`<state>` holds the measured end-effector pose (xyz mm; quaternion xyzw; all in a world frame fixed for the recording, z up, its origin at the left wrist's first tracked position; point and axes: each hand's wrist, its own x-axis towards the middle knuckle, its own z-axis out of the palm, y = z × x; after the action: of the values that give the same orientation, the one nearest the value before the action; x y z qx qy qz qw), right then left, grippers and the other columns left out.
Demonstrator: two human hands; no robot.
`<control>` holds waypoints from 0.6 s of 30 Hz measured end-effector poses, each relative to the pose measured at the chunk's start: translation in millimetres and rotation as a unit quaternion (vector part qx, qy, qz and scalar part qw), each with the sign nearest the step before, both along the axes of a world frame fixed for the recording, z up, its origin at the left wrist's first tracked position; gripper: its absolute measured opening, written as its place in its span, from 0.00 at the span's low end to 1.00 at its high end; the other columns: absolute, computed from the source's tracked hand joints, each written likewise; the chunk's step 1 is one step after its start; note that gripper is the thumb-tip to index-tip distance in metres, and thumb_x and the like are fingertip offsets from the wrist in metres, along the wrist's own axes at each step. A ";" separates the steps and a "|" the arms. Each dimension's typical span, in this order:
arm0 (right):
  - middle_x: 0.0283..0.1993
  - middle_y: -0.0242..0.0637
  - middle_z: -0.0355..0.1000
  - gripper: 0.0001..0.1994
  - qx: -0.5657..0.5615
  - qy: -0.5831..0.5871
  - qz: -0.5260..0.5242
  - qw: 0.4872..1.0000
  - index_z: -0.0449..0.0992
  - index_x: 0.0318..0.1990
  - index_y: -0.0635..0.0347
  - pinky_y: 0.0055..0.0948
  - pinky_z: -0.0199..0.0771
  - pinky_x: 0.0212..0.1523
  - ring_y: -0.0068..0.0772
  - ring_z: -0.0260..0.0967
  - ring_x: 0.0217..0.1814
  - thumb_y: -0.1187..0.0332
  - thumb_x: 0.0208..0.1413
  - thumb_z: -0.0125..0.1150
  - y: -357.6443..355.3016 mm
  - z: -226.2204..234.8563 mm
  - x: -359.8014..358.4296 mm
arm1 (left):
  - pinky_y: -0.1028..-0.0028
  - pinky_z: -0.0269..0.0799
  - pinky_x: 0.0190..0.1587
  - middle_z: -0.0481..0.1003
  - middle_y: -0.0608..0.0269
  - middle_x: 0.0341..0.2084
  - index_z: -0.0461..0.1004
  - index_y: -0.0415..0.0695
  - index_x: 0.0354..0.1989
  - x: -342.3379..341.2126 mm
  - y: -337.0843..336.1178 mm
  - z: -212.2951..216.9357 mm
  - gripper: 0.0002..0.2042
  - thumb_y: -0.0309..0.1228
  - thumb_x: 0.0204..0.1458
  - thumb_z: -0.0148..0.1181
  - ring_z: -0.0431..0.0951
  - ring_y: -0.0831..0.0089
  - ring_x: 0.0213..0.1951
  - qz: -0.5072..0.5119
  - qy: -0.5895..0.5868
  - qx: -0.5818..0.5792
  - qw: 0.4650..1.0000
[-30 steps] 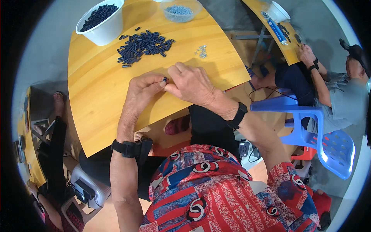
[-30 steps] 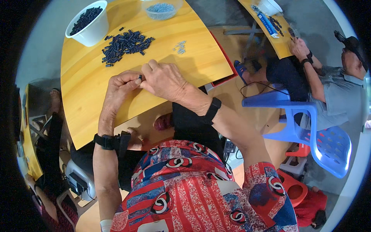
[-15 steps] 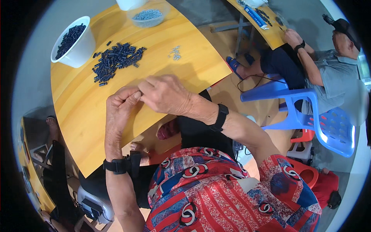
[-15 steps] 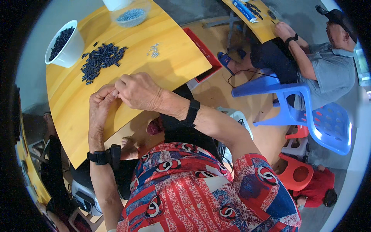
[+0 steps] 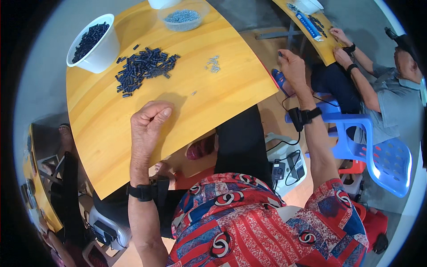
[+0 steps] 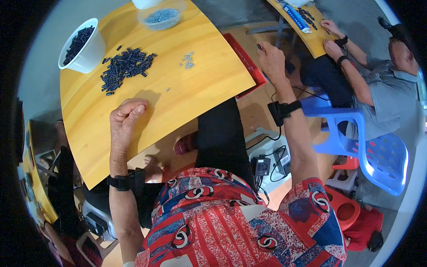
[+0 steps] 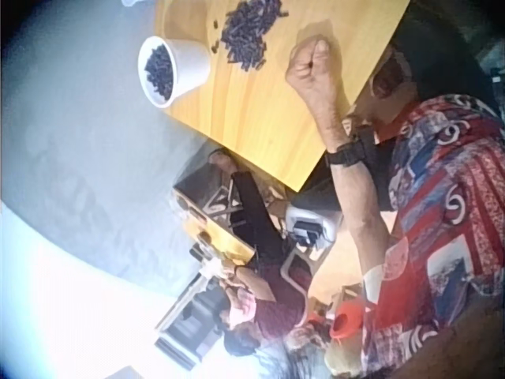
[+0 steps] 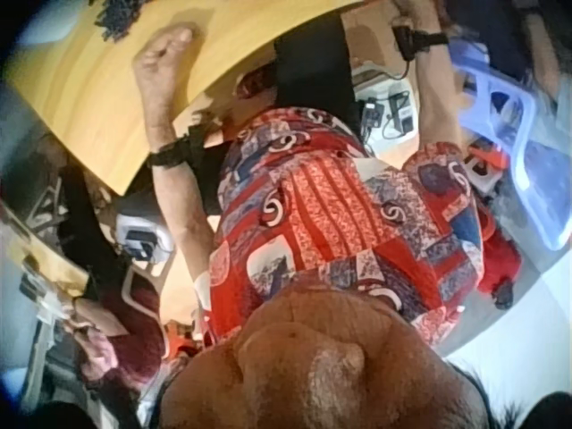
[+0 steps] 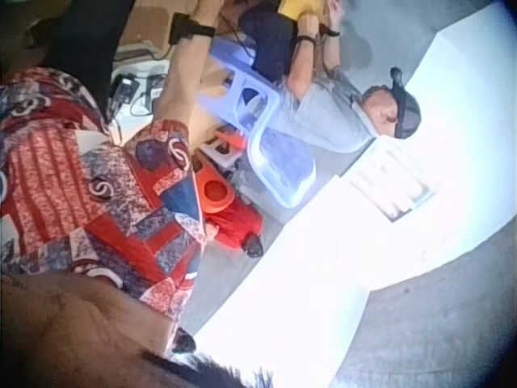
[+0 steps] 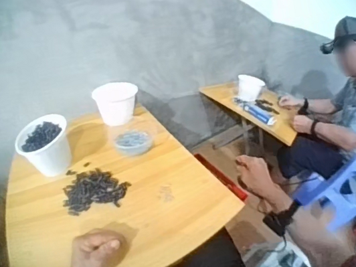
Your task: The recorder sits at a table and assembles small black rubber components with tiny metal clips.
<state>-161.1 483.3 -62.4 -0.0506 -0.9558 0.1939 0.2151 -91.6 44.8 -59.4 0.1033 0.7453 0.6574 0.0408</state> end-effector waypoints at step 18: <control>0.34 0.31 0.75 0.10 -0.335 -0.165 0.271 0.887 0.77 0.43 0.65 0.17 0.69 0.27 0.15 0.67 0.26 0.71 0.56 0.57 -157.2 90.9 15.1 | 0.76 0.71 0.43 0.78 0.59 0.34 0.78 0.36 0.34 3.7 -4.4 -5.9 0.05 0.24 0.51 0.62 0.76 0.73 0.39 -0.009 0.048 0.014 0.999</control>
<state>-146.1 326.1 28.5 0.1098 -0.8320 0.5426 -0.0365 -87.9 40.5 -65.4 0.1417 0.7361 0.6619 0.0096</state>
